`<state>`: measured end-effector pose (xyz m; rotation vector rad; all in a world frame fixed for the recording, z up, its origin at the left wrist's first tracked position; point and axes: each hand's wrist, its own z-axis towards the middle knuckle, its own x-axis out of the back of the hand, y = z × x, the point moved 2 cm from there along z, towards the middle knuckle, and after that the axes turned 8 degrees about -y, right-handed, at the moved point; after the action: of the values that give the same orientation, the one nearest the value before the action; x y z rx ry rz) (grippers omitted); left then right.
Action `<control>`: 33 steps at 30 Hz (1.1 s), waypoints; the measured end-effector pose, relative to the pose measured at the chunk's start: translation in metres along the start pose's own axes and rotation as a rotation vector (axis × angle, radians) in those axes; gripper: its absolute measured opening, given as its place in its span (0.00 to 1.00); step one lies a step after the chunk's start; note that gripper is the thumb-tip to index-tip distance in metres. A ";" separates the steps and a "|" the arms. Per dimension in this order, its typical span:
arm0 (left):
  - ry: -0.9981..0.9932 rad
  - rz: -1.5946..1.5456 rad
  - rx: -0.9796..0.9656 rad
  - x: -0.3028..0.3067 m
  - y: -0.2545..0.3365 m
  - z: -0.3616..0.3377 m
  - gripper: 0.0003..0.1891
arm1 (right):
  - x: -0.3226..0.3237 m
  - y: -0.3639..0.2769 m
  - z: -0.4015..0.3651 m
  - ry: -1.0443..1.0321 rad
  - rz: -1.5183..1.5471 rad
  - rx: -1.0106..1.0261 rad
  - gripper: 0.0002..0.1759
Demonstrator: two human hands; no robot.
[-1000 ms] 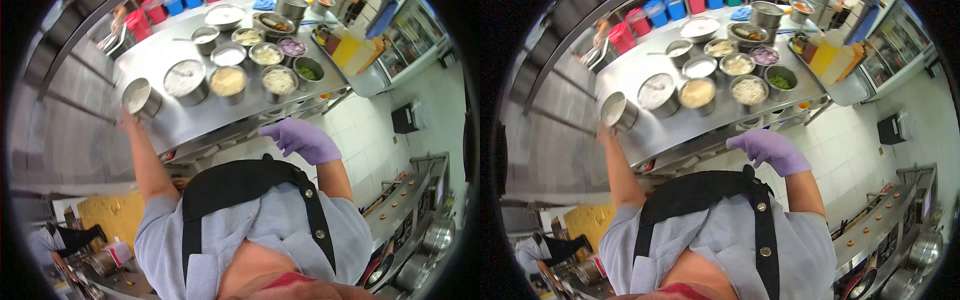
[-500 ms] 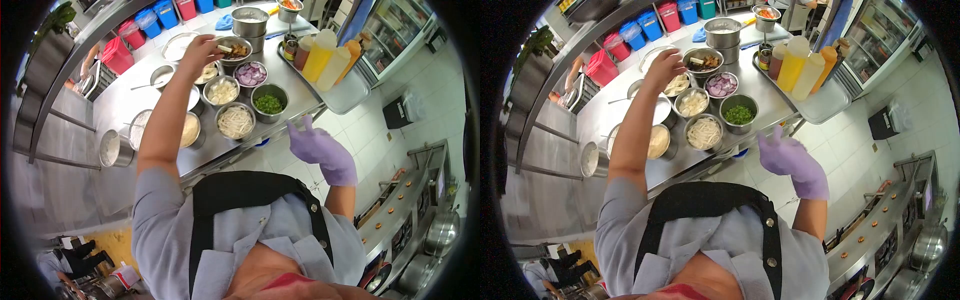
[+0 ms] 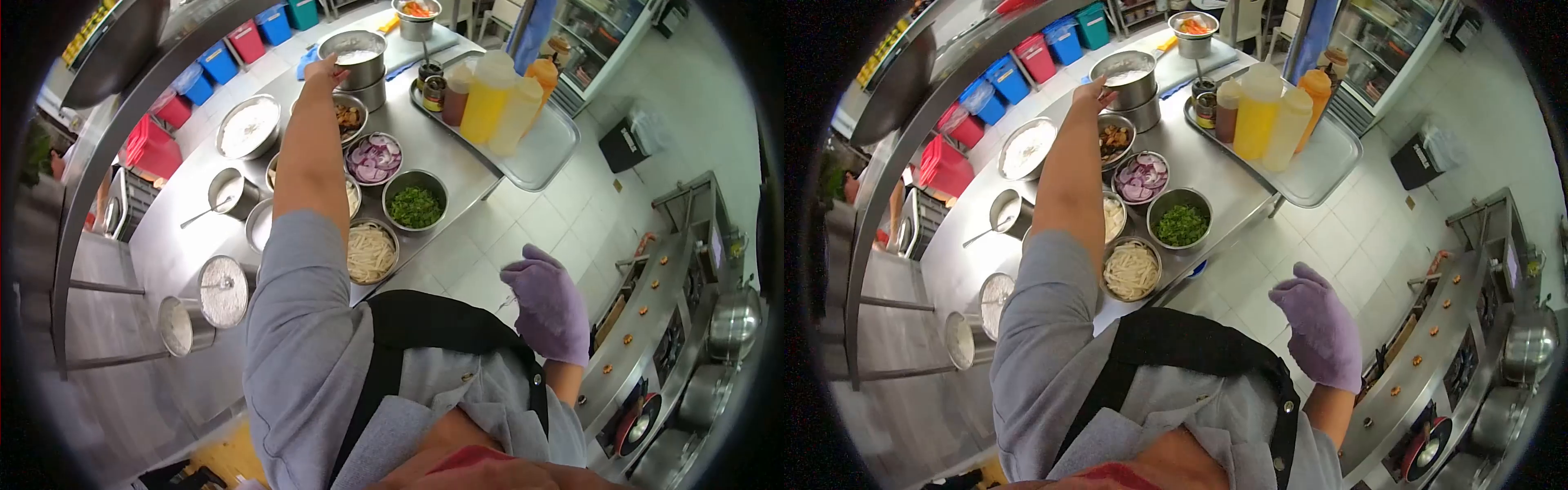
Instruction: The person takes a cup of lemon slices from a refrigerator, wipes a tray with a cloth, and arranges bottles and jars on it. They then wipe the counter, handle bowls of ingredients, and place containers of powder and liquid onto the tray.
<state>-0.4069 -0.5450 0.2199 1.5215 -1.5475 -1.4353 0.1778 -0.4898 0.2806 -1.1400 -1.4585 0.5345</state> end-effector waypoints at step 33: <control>-0.736 -0.204 0.310 -0.060 -0.091 -0.372 0.14 | 0.024 -0.049 0.063 0.864 0.037 0.660 0.20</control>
<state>-0.0240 -0.5856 0.2637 1.4194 -2.1635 -2.1093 0.1048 -0.4725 0.3179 -0.7076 -0.4507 0.4165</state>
